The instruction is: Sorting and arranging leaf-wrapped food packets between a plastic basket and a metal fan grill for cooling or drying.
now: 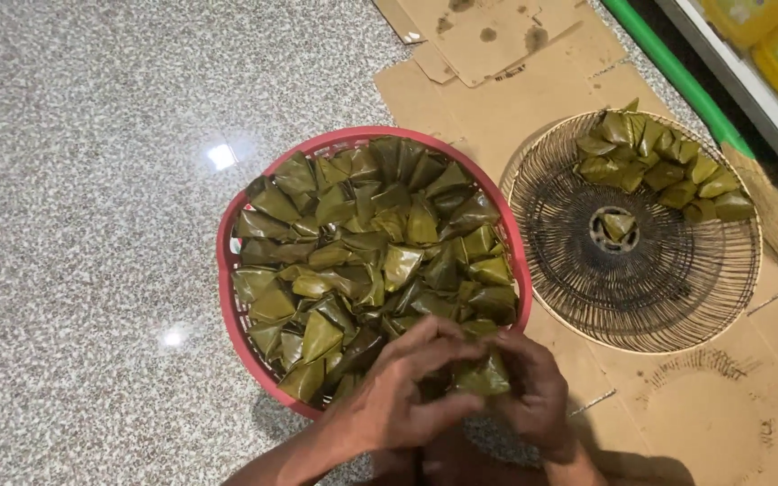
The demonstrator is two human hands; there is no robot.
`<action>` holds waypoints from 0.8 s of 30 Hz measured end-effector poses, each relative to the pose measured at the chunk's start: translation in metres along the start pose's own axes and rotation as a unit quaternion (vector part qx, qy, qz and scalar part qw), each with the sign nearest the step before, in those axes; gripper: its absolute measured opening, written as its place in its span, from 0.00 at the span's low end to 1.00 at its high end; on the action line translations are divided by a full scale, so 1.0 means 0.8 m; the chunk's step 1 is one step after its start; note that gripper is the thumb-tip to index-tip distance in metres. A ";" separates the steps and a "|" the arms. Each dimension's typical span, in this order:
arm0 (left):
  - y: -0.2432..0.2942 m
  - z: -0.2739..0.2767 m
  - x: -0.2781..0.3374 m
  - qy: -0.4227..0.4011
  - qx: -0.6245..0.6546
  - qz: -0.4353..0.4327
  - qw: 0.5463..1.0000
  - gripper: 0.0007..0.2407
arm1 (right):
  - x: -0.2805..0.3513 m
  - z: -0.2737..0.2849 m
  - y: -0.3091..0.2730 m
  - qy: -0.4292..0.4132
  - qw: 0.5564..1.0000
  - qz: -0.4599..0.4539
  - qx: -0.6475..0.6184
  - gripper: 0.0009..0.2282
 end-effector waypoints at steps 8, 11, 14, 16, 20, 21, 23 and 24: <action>-0.005 0.022 0.000 -0.015 -0.071 -0.021 0.997 0.15 | -0.036 -0.009 0.004 -0.034 0.996 -0.078 -0.028 0.21; -0.017 0.030 0.008 0.007 -0.015 -0.007 1.000 0.09 | -0.074 -0.020 -0.007 -0.082 0.994 -0.049 -0.059 0.17; -0.031 0.048 0.018 0.052 -0.100 0.023 0.993 0.08 | -0.112 -0.017 -0.020 -0.112 0.974 -0.066 0.183 0.14; -0.036 0.069 0.015 0.092 -0.110 0.014 0.990 0.08 | -0.149 -0.021 -0.013 -0.140 0.965 -0.097 0.202 0.11; -0.074 0.131 0.011 0.211 -0.132 0.000 0.969 0.08 | -0.232 -0.048 -0.004 -0.123 0.941 -0.140 0.283 0.12; -0.076 0.154 0.002 0.214 -0.131 0.001 0.968 0.08 | -0.255 -0.049 0.013 -0.127 0.940 -0.141 0.283 0.12; -0.078 0.203 -0.015 0.232 -0.208 0.040 0.949 0.10 | -0.303 -0.053 0.044 -0.130 0.940 -0.103 0.298 0.13; -0.076 0.221 -0.023 0.235 -0.208 0.041 0.948 0.10 | -0.322 -0.052 0.065 -0.134 0.940 -0.103 0.298 0.13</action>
Point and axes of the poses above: each hand's wrist, its own x-axis away from the middle knuckle, its own z-axis out of the back of the hand, y = z × x, the point moved 5 cm from there along -x, towards the middle knuckle, and after that the axes turned 9 degrees about -y, right-handed, at the moved point
